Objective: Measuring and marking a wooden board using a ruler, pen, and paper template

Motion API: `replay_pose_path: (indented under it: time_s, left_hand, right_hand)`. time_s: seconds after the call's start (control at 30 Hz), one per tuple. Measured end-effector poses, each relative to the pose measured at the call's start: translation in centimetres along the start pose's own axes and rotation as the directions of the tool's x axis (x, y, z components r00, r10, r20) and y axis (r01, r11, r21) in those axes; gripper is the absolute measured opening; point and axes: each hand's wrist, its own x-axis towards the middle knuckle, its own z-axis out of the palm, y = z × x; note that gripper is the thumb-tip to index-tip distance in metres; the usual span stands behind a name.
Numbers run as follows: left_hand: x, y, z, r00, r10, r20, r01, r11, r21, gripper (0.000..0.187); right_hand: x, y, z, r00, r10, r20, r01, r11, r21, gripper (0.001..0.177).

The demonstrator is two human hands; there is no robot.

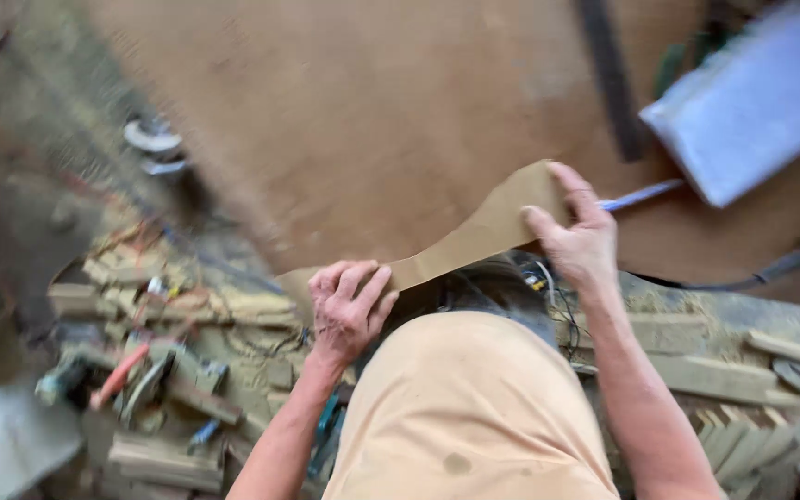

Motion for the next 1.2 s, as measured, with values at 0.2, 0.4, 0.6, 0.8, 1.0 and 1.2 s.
replay_pose_path:
  time_s: [0.2, 0.4, 0.6, 0.8, 1.0, 1.2]
  left_hand:
    - [-5.9, -4.0, -1.1, 0.739, -0.607, -0.292, 0.622, 0.782, -0.052, 0.045]
    - [-10.4, -6.2, 1.5, 0.244, -0.97, 0.004, 0.731, 0.182, -0.657, 0.054]
    - [-11.1, -4.7, 1.9, 0.185, -0.976, 0.114, 0.717, 0.055, -0.695, 0.041]
    - [-11.8, -4.2, 2.6, 0.184, -0.973, 0.139, 0.584, -0.005, -0.812, 0.039]
    - [-12.5, -3.9, 2.7, 0.272, -0.962, 0.03, 0.687, 0.172, -0.706, 0.031]
    - [-12.7, -3.9, 2.8, 0.254, -0.963, 0.087, 0.651, 0.104, -0.752, 0.026]
  right_hand:
    - [-0.2, 0.4, 0.6, 0.999, 0.031, -0.03, -0.034, 0.993, -0.111, 0.063]
    - [-0.4, 0.1, 0.5, 1.0, -0.023, -0.006, 0.021, 0.984, -0.177, 0.061]
    - [-0.5, 0.4, 0.5, 0.999, 0.039, -0.027, -0.043, 0.987, -0.157, 0.062]
    - [-0.5, 0.3, 0.5, 0.99, 0.132, -0.043, -0.137, 0.981, -0.137, 0.064]
    - [0.0, 2.2, -0.3, 0.996, 0.086, -0.036, -0.09, 0.987, -0.132, 0.066]
    - [0.2, 2.8, -0.5, 0.996, 0.073, -0.046, -0.077, 0.992, -0.104, 0.066]
